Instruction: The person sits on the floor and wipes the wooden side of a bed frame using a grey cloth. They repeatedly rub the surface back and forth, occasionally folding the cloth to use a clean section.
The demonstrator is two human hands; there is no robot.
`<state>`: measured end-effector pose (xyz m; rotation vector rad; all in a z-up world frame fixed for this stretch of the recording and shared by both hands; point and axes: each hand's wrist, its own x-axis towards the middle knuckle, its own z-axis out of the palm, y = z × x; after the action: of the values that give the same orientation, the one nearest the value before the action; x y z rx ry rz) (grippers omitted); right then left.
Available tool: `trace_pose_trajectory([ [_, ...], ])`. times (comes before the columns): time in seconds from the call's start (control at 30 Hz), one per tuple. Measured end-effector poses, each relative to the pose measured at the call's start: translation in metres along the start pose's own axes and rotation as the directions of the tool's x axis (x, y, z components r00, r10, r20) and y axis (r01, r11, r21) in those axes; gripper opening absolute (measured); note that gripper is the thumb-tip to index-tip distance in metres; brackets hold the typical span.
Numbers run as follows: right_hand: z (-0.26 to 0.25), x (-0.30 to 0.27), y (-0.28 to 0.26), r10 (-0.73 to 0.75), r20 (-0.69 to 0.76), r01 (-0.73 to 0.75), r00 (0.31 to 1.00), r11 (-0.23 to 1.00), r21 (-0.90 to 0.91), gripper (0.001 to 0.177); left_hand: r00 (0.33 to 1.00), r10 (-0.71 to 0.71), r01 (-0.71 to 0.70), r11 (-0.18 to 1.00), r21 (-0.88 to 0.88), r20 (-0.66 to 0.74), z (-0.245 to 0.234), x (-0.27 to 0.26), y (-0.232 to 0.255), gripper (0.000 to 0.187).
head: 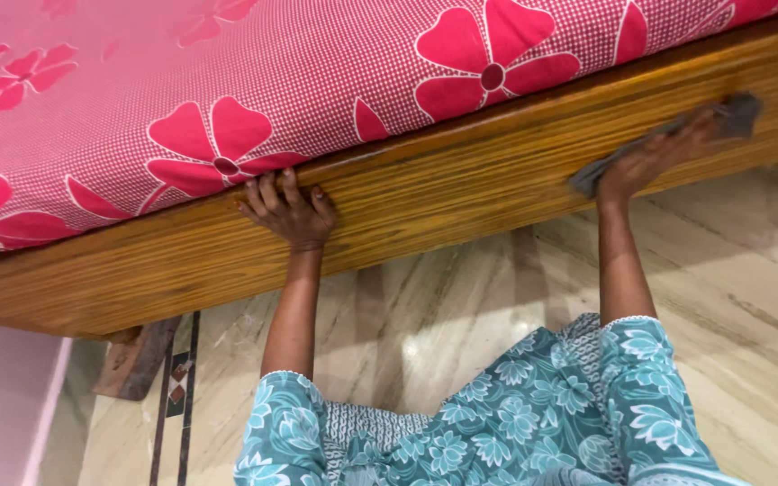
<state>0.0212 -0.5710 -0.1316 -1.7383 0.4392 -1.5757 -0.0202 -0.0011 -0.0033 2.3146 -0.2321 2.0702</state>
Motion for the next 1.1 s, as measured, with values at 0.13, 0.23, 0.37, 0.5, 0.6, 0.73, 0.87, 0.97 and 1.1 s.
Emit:
trace_pose_trajectory([
  [0.13, -0.018, 0.000, 0.030, 0.298, -0.085, -0.273, 0.951, 0.936, 0.224, 0.081, 1.000, 0.001, -0.001, 1.000, 0.013, 0.008, 0.001, -0.001, -0.001, 0.053],
  [0.23, -0.023, -0.034, 0.025, 0.511, 0.063, -0.473, 0.857, 0.735, 0.486, 0.087, 1.000, -0.002, 0.002, 1.000, 0.020, 0.018, 0.001, -0.001, 0.000, 0.053],
  [0.37, 0.003, -0.109, -0.008, 0.445, 0.009, -0.438, 0.895, 0.878, 0.195, 0.081, 1.000, -0.001, 0.001, 1.000, 0.016, -0.012, 0.004, 0.001, 0.000, 0.053],
  [0.5, 0.031, -0.157, -0.065, 0.257, -0.026, -0.258, 0.966, 0.965, -0.044, 0.069, 1.000, 0.000, 0.001, 1.000, 0.021, -0.023, 0.004, 0.002, 0.001, 0.053],
  [0.6, 0.035, -0.157, -0.120, 0.158, 0.049, -0.160, 0.986, 0.986, 0.043, 0.068, 1.000, 0.005, -0.005, 1.000, 0.018, -0.005, 0.001, 0.003, 0.001, 0.052],
  [0.73, 0.045, -0.084, -0.150, 0.179, -0.105, -0.113, 0.978, 0.884, 0.453, 0.062, 1.000, 0.005, -0.004, 1.000, 0.024, -0.011, 0.000, 0.004, 0.002, 0.053],
  [0.87, 0.045, -0.022, -0.150, 0.297, -0.302, -0.096, 0.906, 0.838, 0.537, 0.034, 1.000, 0.002, -0.002, 1.000, 0.025, -0.006, 0.002, 0.001, -0.001, 0.053],
  [0.97, 0.043, -0.024, -0.182, 0.192, -0.356, 0.040, 0.914, 0.832, 0.553, 0.022, 1.000, 0.002, -0.002, 1.000, 0.011, -0.011, 0.004, -0.001, -0.001, 0.052],
  [1.1, 0.064, -0.095, -0.253, -0.175, -0.096, 0.198, 0.980, 0.805, 0.559, 0.011, 1.000, 0.005, -0.005, 1.000, 0.008, -0.014, 0.006, -0.004, -0.004, 0.052],
])
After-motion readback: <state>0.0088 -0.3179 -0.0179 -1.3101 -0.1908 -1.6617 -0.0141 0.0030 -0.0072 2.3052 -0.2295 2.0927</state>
